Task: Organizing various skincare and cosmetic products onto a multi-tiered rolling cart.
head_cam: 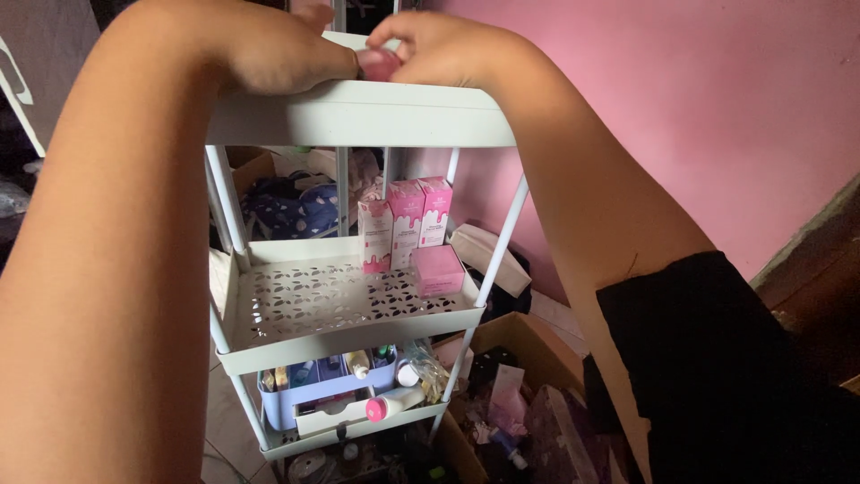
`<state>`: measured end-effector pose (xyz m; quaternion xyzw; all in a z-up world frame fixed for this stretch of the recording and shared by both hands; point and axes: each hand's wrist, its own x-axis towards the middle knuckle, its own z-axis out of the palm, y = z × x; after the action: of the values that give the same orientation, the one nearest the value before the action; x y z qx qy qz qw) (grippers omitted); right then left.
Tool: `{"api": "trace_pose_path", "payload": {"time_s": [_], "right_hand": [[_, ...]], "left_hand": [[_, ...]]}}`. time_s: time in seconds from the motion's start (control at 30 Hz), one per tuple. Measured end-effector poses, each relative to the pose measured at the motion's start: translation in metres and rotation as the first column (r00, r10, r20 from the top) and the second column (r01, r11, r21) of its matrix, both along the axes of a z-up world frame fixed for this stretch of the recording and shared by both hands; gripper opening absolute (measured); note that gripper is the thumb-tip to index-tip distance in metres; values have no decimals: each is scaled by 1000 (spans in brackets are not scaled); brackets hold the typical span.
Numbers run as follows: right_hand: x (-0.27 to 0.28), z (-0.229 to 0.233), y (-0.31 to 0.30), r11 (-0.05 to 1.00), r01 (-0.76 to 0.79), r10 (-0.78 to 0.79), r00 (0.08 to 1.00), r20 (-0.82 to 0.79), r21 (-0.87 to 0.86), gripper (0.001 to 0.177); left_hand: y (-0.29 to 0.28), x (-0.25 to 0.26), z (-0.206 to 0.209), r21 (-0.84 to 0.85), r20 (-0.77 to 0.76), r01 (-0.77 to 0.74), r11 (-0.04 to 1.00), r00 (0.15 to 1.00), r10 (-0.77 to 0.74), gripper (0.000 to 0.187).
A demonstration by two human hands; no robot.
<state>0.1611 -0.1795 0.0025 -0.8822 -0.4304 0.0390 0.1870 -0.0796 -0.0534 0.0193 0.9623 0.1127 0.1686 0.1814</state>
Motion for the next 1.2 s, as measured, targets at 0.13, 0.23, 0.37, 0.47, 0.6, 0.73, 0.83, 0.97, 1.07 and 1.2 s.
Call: {"api": "trace_pose_path", "payload": {"time_s": [0.13, 0.23, 0.37, 0.47, 0.6, 0.73, 0.83, 0.97, 1.07, 1.2], "right_hand": [[26, -5, 1, 995, -98, 99, 994, -53, 23, 86], [21, -5, 0, 989, -104, 105, 994, 8, -102, 95], [9, -3, 0, 986, -156, 153, 986, -65, -49, 99], [11, -2, -3, 988, -116, 121, 991, 48, -105, 88], [1, -1, -2, 993, -77, 85, 994, 74, -94, 75], [-10, 3, -6, 998, 15, -11, 998, 63, -66, 66], [-5, 3, -15, 999, 22, -24, 995, 95, 27, 49], [-14, 9, -22, 929, -139, 184, 978, -101, 344, 34], [-38, 17, -26, 860, -158, 268, 949, -167, 485, 32], [-62, 15, -37, 760, -99, 294, 934, -204, 642, 32]], "left_hand": [[18, 19, -3, -101, -29, 135, 986, 990, -139, 46], [29, 28, -7, -30, -77, 162, 986, 984, -164, 57], [55, 49, -16, 19, 72, 334, 942, 940, -334, 75], [59, 56, -14, 84, 68, 473, 877, 875, -479, 74], [69, 65, -16, 127, 89, 451, 883, 882, -463, 80], [52, 46, -12, 50, 7, 345, 937, 938, -346, 83], [44, 41, -11, -70, 12, 283, 957, 959, -283, 89], [59, 61, -16, 17, 62, 378, 926, 924, -378, 87], [63, 65, -15, 20, 81, 443, 896, 893, -443, 89], [59, 60, -20, 9, 95, 415, 910, 905, -414, 98]]}}
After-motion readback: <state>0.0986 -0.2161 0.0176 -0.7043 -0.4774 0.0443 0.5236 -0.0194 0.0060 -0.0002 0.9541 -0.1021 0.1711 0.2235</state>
